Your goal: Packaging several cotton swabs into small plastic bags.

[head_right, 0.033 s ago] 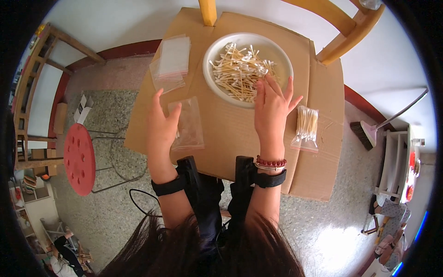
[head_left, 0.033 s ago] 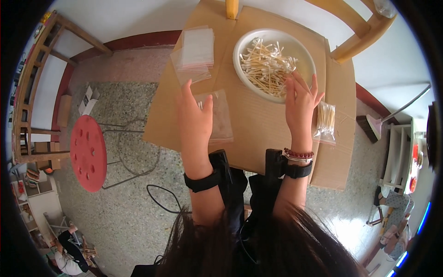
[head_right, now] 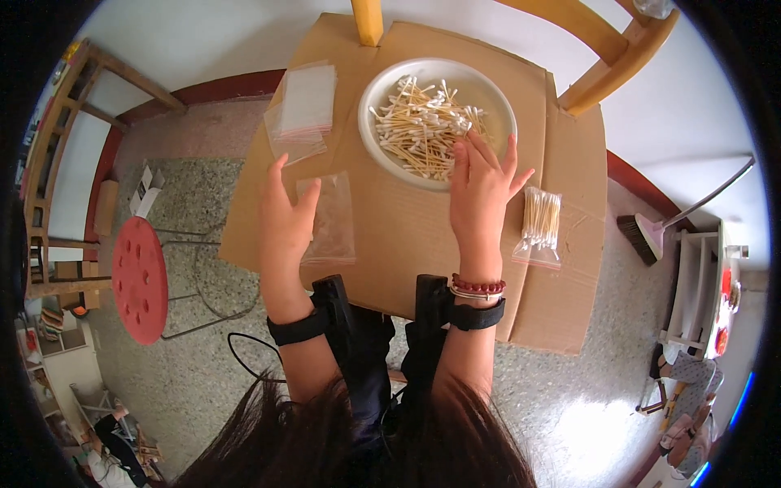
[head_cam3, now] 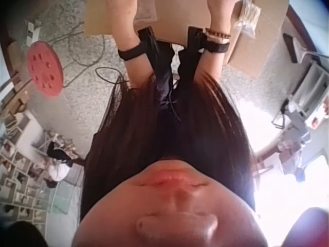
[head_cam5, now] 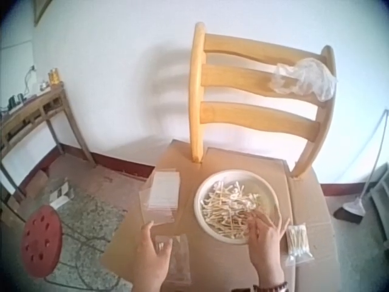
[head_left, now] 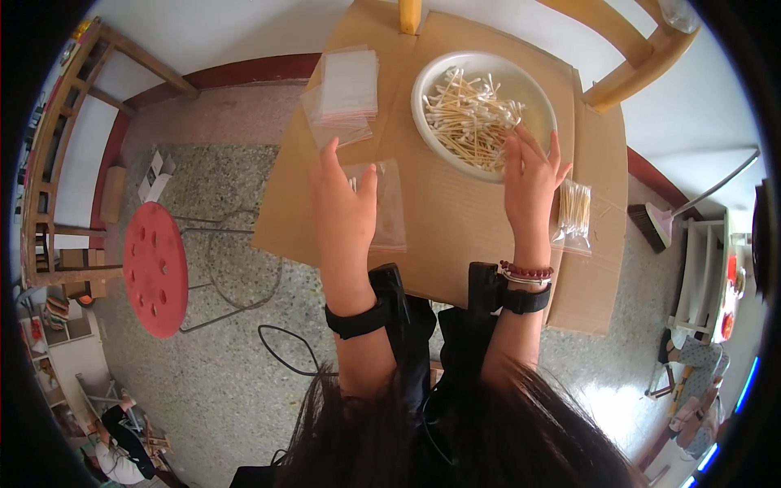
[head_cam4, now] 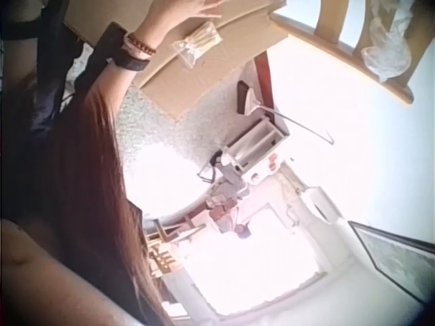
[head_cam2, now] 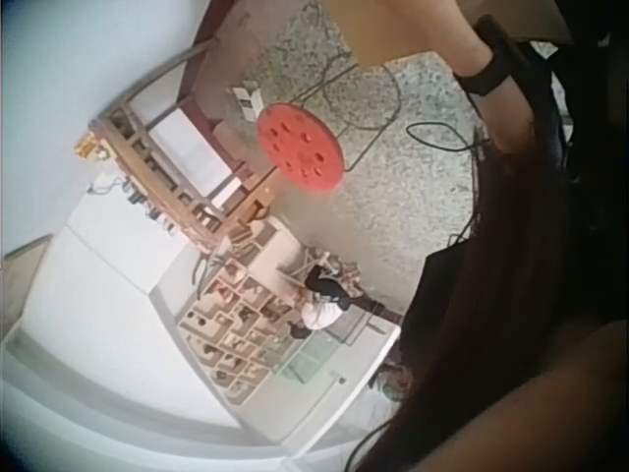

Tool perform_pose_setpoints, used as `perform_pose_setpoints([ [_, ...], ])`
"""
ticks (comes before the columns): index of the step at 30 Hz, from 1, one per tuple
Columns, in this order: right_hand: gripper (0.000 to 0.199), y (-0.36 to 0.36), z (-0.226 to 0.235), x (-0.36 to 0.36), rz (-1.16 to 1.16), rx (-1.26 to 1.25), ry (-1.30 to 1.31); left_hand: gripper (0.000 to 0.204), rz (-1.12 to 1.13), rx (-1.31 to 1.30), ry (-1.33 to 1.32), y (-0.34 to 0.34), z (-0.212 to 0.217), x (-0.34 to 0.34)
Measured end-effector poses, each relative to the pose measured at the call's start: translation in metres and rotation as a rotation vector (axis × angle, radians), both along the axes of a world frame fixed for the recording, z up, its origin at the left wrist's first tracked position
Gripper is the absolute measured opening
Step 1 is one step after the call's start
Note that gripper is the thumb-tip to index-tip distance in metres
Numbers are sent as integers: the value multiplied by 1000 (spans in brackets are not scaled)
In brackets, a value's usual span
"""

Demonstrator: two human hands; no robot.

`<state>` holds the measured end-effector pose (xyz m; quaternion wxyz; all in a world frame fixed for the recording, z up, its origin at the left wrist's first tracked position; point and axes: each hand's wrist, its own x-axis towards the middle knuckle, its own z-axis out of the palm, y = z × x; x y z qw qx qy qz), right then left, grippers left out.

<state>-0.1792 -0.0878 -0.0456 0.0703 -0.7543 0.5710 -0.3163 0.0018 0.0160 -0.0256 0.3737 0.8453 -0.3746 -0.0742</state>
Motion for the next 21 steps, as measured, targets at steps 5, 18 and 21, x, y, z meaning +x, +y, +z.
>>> perform_pose_setpoints([
  [5, 24, -4, 8, -3, -61, -107, -210, 46, -120, -58, 110, -7, 3, -8],
  [18, 17, -7, 23, -4, -66, -143, -770, 33, -226, -146, 184, -18, 0, -21],
  [21, 29, -2, 34, 0, -98, -138, -900, 31, -222, -151, 172, -20, 3, -22],
])
